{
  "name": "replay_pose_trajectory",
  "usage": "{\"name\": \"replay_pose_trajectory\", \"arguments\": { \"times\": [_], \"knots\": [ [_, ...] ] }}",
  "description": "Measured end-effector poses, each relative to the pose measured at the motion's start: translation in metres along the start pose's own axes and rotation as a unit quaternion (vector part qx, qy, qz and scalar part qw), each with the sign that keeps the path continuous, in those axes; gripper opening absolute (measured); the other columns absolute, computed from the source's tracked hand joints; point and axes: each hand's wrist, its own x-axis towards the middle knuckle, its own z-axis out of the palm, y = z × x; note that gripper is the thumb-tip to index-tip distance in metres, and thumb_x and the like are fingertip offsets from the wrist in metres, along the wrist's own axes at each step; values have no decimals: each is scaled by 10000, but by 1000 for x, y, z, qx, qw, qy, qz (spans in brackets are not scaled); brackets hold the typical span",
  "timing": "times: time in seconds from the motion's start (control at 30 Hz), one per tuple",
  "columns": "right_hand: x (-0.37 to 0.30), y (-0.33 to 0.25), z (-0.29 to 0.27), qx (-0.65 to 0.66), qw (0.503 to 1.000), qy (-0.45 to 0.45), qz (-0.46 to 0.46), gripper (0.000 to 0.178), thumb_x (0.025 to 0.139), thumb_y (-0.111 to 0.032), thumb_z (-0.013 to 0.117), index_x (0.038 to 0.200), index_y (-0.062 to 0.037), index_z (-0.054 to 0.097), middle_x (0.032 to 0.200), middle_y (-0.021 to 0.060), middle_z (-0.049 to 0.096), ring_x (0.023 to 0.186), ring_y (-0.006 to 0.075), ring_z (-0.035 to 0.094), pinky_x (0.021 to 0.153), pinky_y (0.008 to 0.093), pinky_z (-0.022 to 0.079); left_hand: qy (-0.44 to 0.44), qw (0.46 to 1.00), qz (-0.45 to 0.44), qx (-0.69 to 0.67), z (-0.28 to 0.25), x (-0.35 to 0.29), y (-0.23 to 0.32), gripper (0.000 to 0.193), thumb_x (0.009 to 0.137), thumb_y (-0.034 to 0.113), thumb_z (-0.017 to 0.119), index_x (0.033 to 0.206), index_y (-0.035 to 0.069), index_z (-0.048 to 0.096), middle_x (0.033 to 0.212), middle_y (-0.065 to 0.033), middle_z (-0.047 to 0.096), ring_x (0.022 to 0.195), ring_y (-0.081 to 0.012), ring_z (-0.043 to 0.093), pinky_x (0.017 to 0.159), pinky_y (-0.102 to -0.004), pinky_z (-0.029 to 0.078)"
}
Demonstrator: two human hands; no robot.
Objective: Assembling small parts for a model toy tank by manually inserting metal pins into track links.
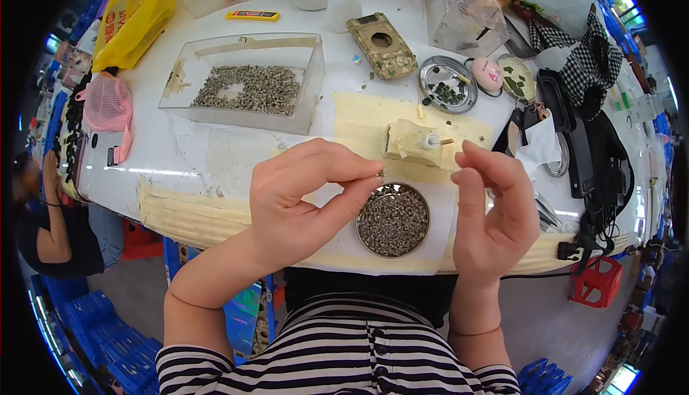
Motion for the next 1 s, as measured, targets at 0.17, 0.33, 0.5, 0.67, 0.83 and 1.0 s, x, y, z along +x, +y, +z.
{"name": "replay_pose_trajectory", "arguments": {
  "times": [0.17,0.33,0.5,0.67,0.83,1.0],
  "knots": [
    [20,8,-11,-182,980,-55,-52,183,789,-16,747,959,-2,680,860,100,645,742,225,608,658,309,479,-2,991,-75,-109,3,-4,-2,178,801,-58,722,967,3,733,842,-85,695,740,-121,650,664,-232,516],
    [20,15,-4,-194,978,-67,-34,167,775,-41,762,916,-22,674,855,87,626,752,249,589,667,333,466,-7,988,-86,-129,3,-3,-2,181,803,-56,724,974,4,735,835,-83,696,751,-116,648,681,-229,515],
    [18,12,-6,-164,985,-24,-44,109,782,-26,756,850,-20,672,859,77,627,730,205,577,649,305,453,-5,991,-67,-112,2,-2,-1,192,787,-67,728,965,3,739,824,-87,697,730,-123,655,663,-235,515],
    [7,-6,-7,-2,1000,21,2,90,820,6,709,891,4,653,880,75,628,805,172,555,732,277,436,-15,998,-31,-53,0,-2,2,223,765,-103,727,965,-4,730,865,-105,690,765,-153,648,681,-253,501],
    [-2,-3,1,128,990,-29,58,90,864,-5,667,944,16,632,918,81,626,861,172,551,803,275,430,-20,1000,-12,-11,1,-2,4,237,753,-104,736,966,-1,726,882,-113,691,793,-175,648,692,-271,499],
    [-4,-4,5,143,986,-43,78,84,870,-14,671,934,17,626,911,85,631,857,177,561,801,276,441,-20,1000,2,17,1,-1,6,241,746,-93,747,965,7,729,879,-113,691,781,-176,650,677,-270,499]
  ]
}}
